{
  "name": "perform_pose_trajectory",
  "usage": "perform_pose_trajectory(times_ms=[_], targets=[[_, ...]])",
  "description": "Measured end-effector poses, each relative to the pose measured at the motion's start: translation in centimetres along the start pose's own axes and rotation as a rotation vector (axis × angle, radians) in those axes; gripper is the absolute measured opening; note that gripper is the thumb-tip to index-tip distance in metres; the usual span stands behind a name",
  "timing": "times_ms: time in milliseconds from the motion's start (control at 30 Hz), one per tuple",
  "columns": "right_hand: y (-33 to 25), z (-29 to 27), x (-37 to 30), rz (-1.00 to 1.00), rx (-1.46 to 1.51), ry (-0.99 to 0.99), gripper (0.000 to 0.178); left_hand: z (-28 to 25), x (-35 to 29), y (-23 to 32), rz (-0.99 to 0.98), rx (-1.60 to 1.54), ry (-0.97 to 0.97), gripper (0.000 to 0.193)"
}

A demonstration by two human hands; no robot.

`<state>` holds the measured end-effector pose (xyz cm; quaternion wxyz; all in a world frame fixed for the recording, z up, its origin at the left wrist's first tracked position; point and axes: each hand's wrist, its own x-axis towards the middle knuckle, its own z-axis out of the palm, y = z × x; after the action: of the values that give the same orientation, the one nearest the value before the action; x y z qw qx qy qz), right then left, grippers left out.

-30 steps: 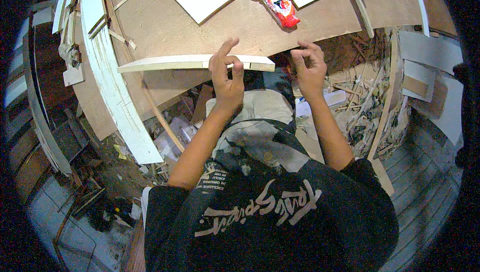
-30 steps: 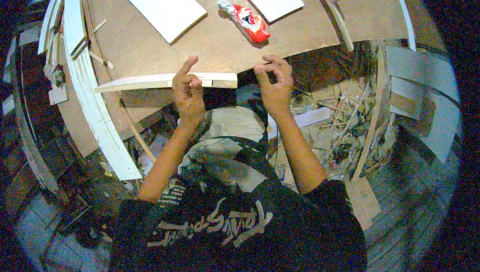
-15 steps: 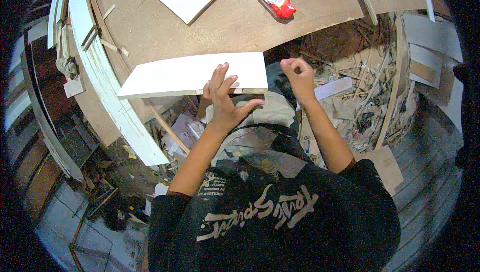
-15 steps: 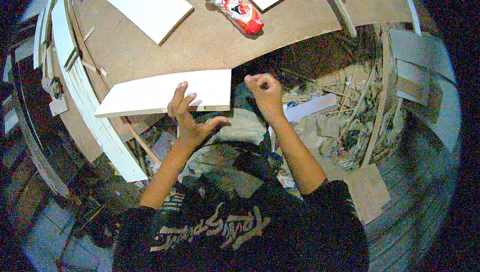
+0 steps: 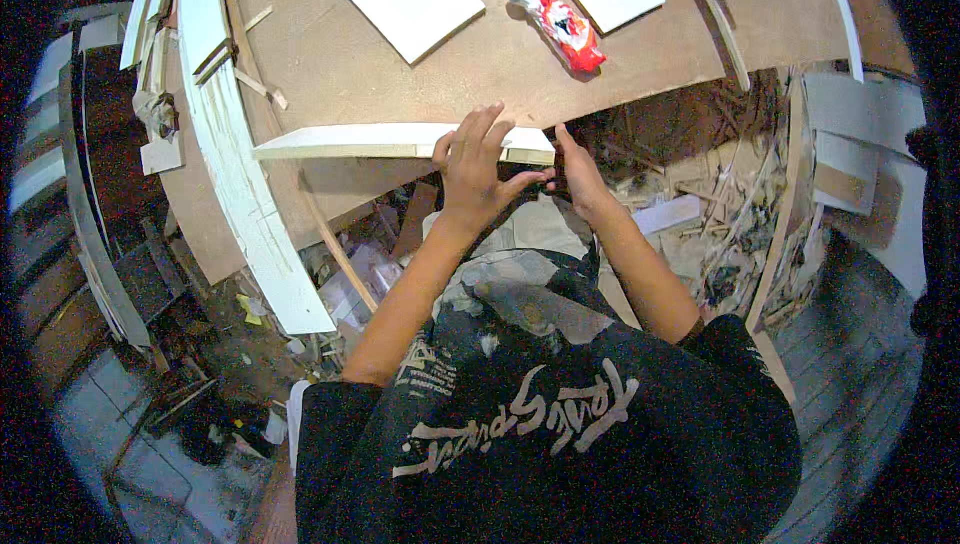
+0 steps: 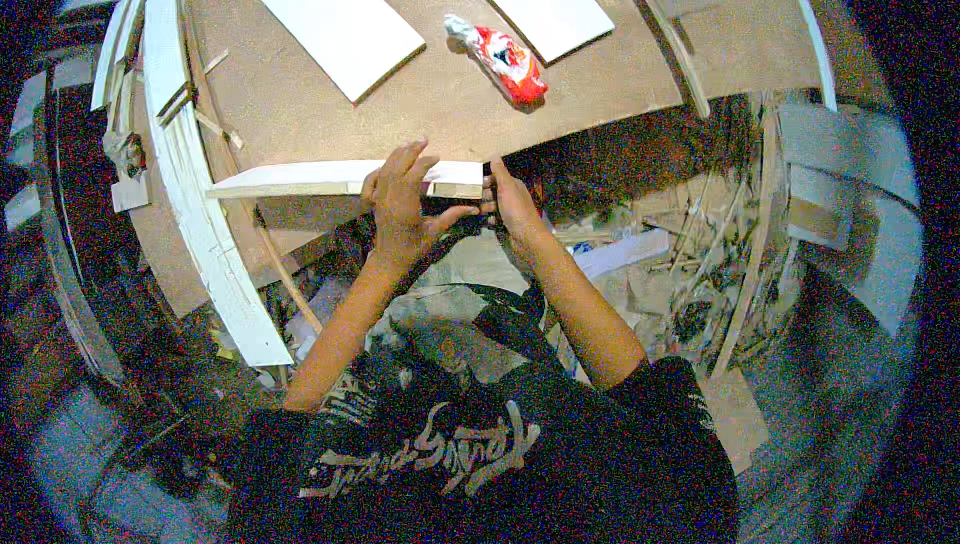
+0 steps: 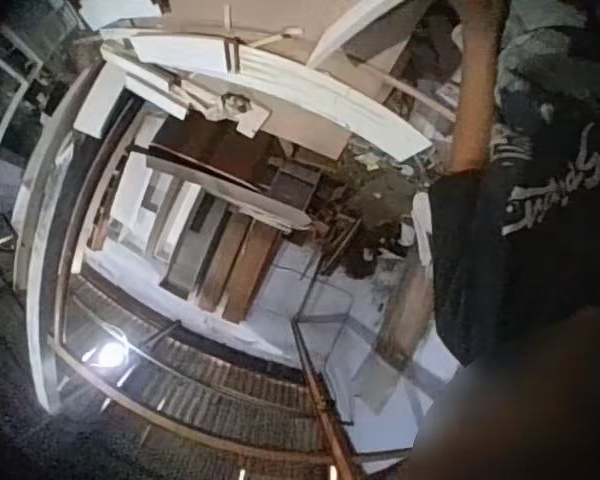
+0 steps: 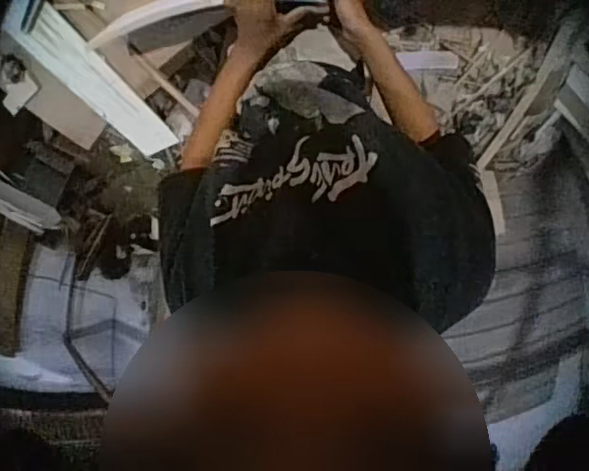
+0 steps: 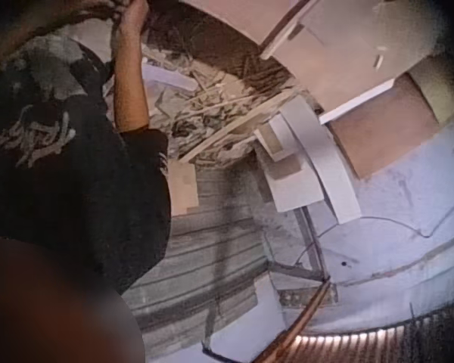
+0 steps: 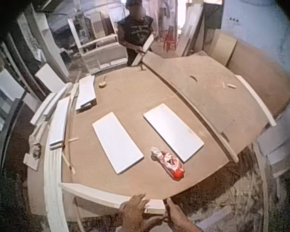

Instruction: The person applies glue to the edges of thin wooden strips and joins them to white rectangular panels on a workbench. They handle multiple pieces, align edges, and press them together to form assembled units.

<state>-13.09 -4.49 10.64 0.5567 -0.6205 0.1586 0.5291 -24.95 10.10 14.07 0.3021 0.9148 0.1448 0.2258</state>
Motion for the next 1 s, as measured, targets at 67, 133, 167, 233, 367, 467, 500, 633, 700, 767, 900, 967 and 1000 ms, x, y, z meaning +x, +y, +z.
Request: perform_pose_trajectory(times_ms=[67,133,167,233,367,467,500,633,700,767,900,967,1000], targets=[[-0.3,-0.4,0.4,-0.015,-0.055,-0.027,0.056,-0.2,0.9,-0.2,-0.005,0.061,-0.039,0.087],[-0.4,-0.7,0.8,-0.024,-0.166,0.032,0.053,-0.2,1.6,-0.4,0.027,0.087,-0.045,0.085],[-0.5,-0.7,0.9,-0.067,-0.172,-0.014,0.053,-0.1,1.9,-0.4,0.034,0.112,-0.047,0.085],[-0.4,-0.7,1.1,-0.129,-0.193,-0.085,0.052,0.1,2.2,-0.5,0.033,0.171,-0.059,0.084],[0.0,-0.5,1.1,-0.131,-0.182,-0.004,0.057,0.4,2.4,-0.5,0.066,0.131,-0.004,0.086],[0.0,-0.6,0.6,-0.044,-0.173,-0.030,0.060,0.0,2.1,0.1,0.049,0.116,-0.032,0.081],[-0.2,-0.6,0.4,-0.031,-0.135,-0.055,0.061,-0.2,2.0,0.2,0.042,0.115,-0.049,0.082],[-1.2,-0.2,-0.5,0.139,-0.086,-0.161,0.057,-1.0,0.5,-0.3,-0.111,0.208,0.055,0.093],[-1.8,0.0,-1.0,0.181,-0.040,-0.263,0.058,-1.8,0.0,-2.3,-0.306,0.203,0.344,0.098],[-2.2,0.5,-1.3,0.211,-0.030,-0.193,0.059,-2.6,-0.3,-4.7,-0.543,0.098,0.678,0.099],[-2.3,0.7,-1.8,0.144,-0.074,-0.180,0.055,-5.5,-2.0,-7.8,-1.035,-0.575,0.790,0.101],[-2.1,0.5,-1.8,0.110,-0.079,-0.194,0.049,-6.4,-2.8,-7.6,-1.143,-0.957,0.677,0.101],[-2.0,0.2,-1.7,0.114,-0.081,-0.214,0.048,-6.6,-3.0,-7.3,-1.165,-1.139,0.634,0.101]])
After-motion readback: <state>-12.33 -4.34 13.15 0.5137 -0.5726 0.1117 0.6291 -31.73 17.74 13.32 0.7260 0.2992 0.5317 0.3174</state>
